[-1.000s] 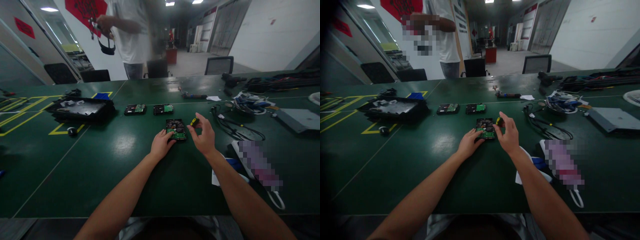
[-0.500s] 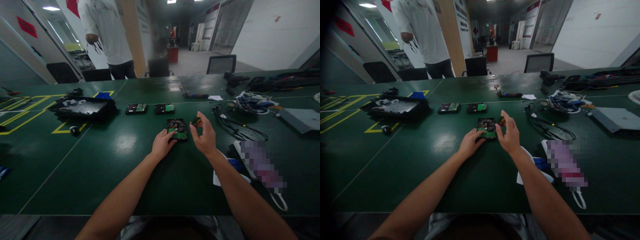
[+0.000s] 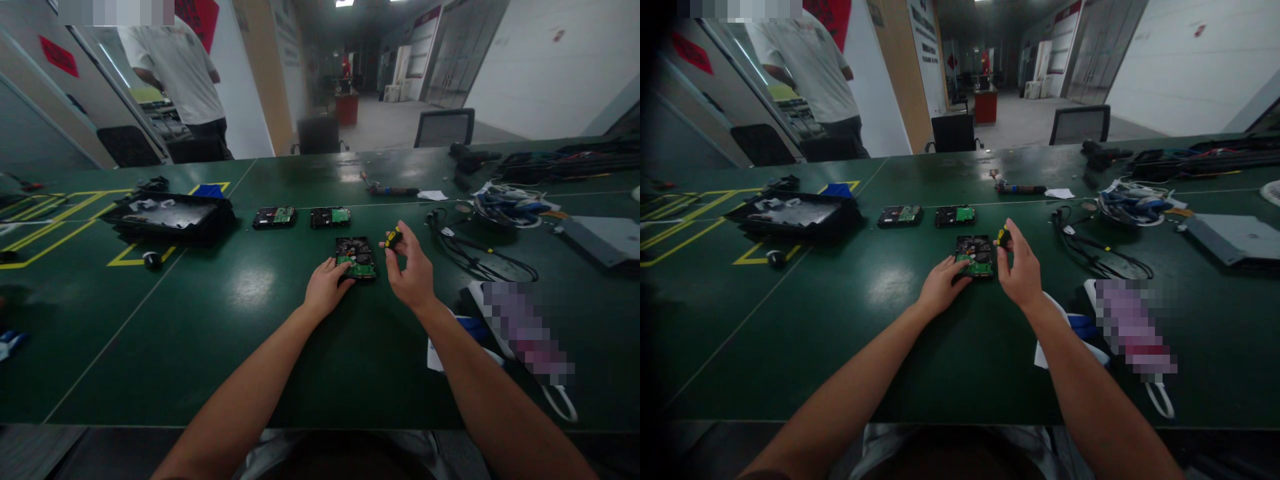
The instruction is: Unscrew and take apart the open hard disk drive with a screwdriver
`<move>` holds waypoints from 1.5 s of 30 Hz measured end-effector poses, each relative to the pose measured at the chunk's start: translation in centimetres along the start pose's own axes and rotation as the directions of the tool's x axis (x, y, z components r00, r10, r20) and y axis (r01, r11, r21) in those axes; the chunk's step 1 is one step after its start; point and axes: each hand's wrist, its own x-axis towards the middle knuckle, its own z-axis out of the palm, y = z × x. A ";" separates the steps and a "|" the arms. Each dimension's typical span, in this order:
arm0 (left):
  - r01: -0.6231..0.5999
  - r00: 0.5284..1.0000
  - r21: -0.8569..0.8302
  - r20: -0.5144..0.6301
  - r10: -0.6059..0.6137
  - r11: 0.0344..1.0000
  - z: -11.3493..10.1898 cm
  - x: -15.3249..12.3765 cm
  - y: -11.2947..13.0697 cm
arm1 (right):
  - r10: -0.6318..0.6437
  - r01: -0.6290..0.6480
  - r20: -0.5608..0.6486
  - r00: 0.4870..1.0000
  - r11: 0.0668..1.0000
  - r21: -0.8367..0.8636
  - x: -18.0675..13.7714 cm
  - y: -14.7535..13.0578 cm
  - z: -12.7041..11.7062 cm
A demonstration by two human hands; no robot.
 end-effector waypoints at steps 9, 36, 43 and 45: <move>-0.004 1.000 -0.013 -0.009 0.004 1.000 0.1 0.0 -0.1 | -0.013 0.013 0.029 0.999 1.000 0.026 0.0 0.2 0.2; -0.013 1.000 -0.001 -0.008 0.013 1.000 0.2 0.0 -0.2 | -0.014 0.014 -0.006 1.000 1.000 0.007 0.0 -0.1 0.1; -0.002 1.000 0.004 -0.004 0.002 1.000 0.0 0.1 0.0 | -0.048 0.046 -0.030 0.998 0.997 -0.067 0.0 -0.2 -0.1; 0.000 1.000 0.005 -0.006 0.000 1.000 0.0 0.1 0.1 | -0.037 0.036 -0.019 0.999 0.998 -0.053 0.0 -0.2 -0.1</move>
